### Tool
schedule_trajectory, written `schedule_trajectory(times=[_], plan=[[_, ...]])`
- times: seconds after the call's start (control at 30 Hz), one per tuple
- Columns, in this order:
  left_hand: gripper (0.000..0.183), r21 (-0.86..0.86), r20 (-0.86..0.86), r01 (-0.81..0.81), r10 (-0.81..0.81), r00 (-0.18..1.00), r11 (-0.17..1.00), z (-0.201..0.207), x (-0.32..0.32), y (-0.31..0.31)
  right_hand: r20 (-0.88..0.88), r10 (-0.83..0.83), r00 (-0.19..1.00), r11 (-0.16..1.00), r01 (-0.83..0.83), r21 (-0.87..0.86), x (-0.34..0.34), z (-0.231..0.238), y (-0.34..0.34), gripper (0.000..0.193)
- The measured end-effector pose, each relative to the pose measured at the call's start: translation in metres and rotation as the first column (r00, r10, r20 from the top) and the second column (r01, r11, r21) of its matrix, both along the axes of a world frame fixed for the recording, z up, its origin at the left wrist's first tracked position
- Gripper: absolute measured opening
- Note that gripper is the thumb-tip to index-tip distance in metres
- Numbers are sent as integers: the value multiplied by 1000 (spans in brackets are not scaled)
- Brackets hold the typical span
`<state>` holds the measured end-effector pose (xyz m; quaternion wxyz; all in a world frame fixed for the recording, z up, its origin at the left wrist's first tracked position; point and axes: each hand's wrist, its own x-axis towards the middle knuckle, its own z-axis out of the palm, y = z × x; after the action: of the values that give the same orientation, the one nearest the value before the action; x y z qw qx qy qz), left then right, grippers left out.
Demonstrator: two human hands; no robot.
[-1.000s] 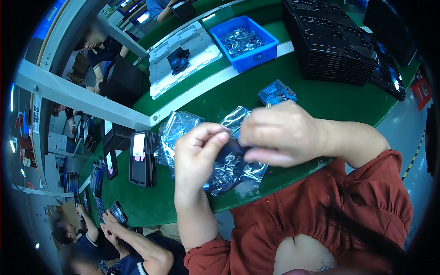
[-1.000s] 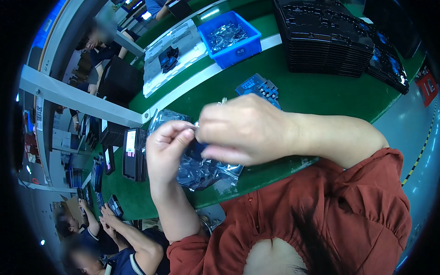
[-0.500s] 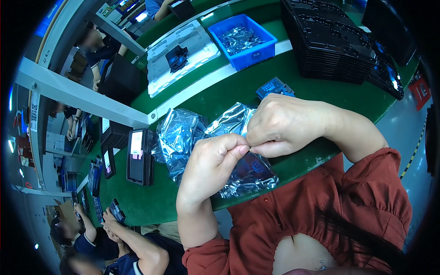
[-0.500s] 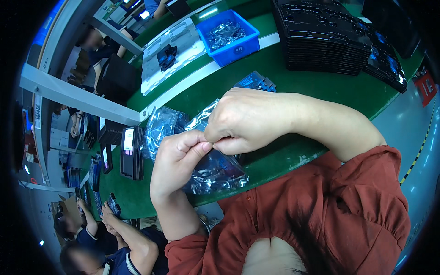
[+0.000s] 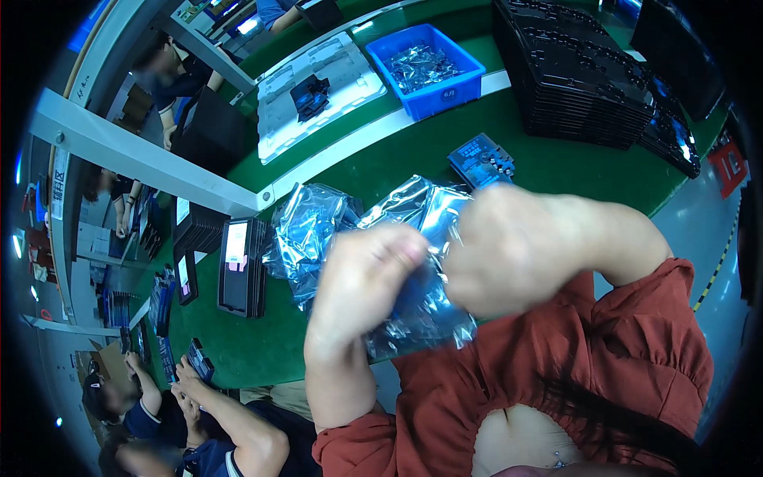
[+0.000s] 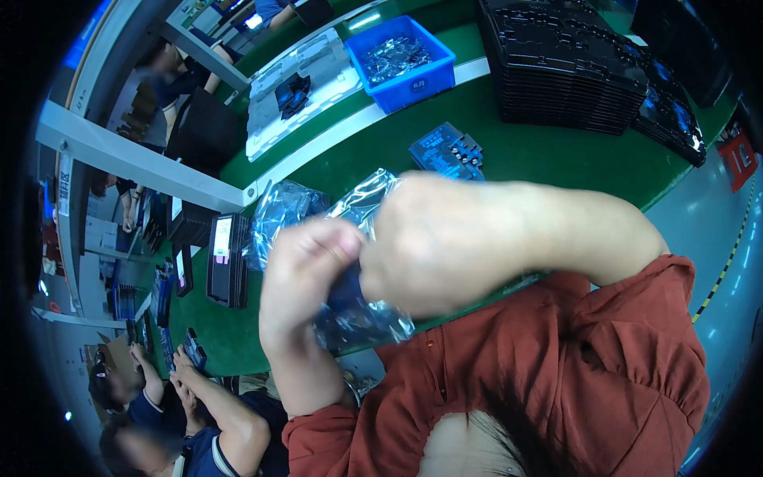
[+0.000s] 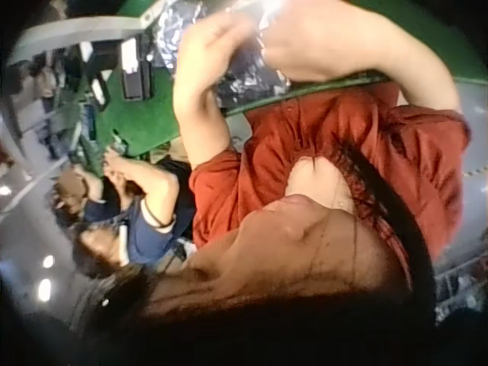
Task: The person repeatedly picks up small blue electronic components from a pile, places them into silver anti-static bags, and stacks the sealed packages on the green workbench. The task involves continuous manual handling of the components and packaging materials.
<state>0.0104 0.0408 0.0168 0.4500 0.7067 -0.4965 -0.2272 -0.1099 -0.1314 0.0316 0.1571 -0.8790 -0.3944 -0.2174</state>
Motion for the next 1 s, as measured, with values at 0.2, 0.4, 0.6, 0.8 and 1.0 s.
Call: schedule_trajectory(times=[0.2,0.4,0.6,0.8,1.0], plan=[[16,-253,-301,-256,176,937,933,0,42,15,126,201,971,979,-204,13,-34,-1,34,23],[15,-333,-198,-239,180,964,912,-9,26,-4,424,-655,625,755,558,344,68,-4,-71,9],[17,-299,-40,-209,207,978,931,-12,20,-7,297,-906,303,318,948,3,106,-41,-123,18],[14,-386,145,-235,311,939,892,-17,19,-11,-315,-319,894,775,437,456,34,-16,-16,19],[13,-513,114,-190,285,952,837,-17,16,-14,-681,232,694,403,569,717,28,-39,-9,19]])
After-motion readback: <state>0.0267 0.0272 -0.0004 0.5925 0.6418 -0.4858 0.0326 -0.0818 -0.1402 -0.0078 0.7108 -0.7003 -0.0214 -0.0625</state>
